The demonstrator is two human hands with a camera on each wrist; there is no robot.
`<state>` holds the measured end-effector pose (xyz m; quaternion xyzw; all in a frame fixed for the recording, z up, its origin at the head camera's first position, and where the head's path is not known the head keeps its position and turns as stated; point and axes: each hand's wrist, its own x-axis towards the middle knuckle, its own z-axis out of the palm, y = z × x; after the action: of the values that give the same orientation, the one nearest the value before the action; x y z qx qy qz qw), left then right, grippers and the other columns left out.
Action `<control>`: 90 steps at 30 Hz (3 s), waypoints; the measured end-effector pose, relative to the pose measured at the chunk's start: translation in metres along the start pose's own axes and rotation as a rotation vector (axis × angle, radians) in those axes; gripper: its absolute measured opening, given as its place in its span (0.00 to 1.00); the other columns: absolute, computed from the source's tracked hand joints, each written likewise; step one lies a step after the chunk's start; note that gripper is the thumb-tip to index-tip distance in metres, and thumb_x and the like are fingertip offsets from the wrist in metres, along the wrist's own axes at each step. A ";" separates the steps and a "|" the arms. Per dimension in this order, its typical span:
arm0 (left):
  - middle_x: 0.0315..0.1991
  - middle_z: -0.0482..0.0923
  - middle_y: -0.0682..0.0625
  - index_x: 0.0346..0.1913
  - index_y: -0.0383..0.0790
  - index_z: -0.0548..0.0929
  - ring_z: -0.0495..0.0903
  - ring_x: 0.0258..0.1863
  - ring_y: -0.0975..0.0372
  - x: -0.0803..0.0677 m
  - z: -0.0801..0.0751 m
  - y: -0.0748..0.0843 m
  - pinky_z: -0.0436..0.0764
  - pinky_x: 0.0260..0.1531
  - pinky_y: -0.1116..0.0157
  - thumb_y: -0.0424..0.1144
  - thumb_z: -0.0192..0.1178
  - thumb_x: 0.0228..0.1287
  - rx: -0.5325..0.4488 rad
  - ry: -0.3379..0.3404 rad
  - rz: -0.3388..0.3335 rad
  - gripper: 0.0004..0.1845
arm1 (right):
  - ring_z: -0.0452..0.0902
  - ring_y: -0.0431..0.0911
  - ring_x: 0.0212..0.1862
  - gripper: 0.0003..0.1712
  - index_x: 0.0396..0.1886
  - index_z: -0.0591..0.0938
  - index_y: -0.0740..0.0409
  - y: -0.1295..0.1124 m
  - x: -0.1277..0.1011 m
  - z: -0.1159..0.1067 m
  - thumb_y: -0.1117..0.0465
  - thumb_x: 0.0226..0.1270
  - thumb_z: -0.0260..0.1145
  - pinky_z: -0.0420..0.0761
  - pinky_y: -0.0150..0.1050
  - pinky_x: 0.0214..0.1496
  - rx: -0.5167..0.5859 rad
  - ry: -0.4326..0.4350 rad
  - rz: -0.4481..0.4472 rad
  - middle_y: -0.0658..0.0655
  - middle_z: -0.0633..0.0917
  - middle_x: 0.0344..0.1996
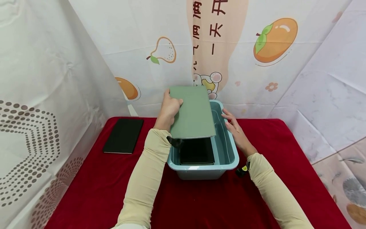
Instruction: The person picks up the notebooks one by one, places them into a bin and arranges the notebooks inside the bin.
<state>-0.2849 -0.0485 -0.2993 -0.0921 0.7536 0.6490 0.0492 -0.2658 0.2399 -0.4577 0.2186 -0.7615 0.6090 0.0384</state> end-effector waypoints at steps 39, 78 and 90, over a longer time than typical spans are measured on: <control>0.80 0.48 0.36 0.83 0.51 0.43 0.64 0.70 0.45 0.007 0.047 -0.016 0.70 0.67 0.44 0.34 0.39 0.76 0.286 0.042 -0.005 0.37 | 0.44 0.54 0.82 0.27 0.77 0.60 0.58 0.004 0.001 0.001 0.59 0.84 0.44 0.55 0.72 0.74 0.006 0.008 -0.029 0.51 0.52 0.83; 0.72 0.60 0.28 0.80 0.40 0.42 0.78 0.50 0.41 0.006 0.067 -0.045 0.78 0.54 0.45 0.38 0.46 0.77 0.489 0.098 -0.051 0.36 | 0.43 0.48 0.82 0.28 0.77 0.58 0.60 0.005 0.000 0.006 0.56 0.85 0.43 0.66 0.31 0.68 0.078 0.035 -0.047 0.47 0.51 0.82; 0.73 0.60 0.29 0.80 0.41 0.43 0.76 0.62 0.40 0.005 0.074 -0.054 0.77 0.61 0.44 0.38 0.51 0.75 0.560 0.113 -0.096 0.39 | 0.43 0.49 0.83 0.29 0.78 0.57 0.59 0.005 -0.002 0.008 0.54 0.84 0.44 0.68 0.28 0.67 0.058 0.036 -0.028 0.46 0.51 0.82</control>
<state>-0.2825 0.0170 -0.3641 -0.1465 0.8998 0.4065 0.0611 -0.2644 0.2341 -0.4647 0.2190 -0.7398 0.6339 0.0543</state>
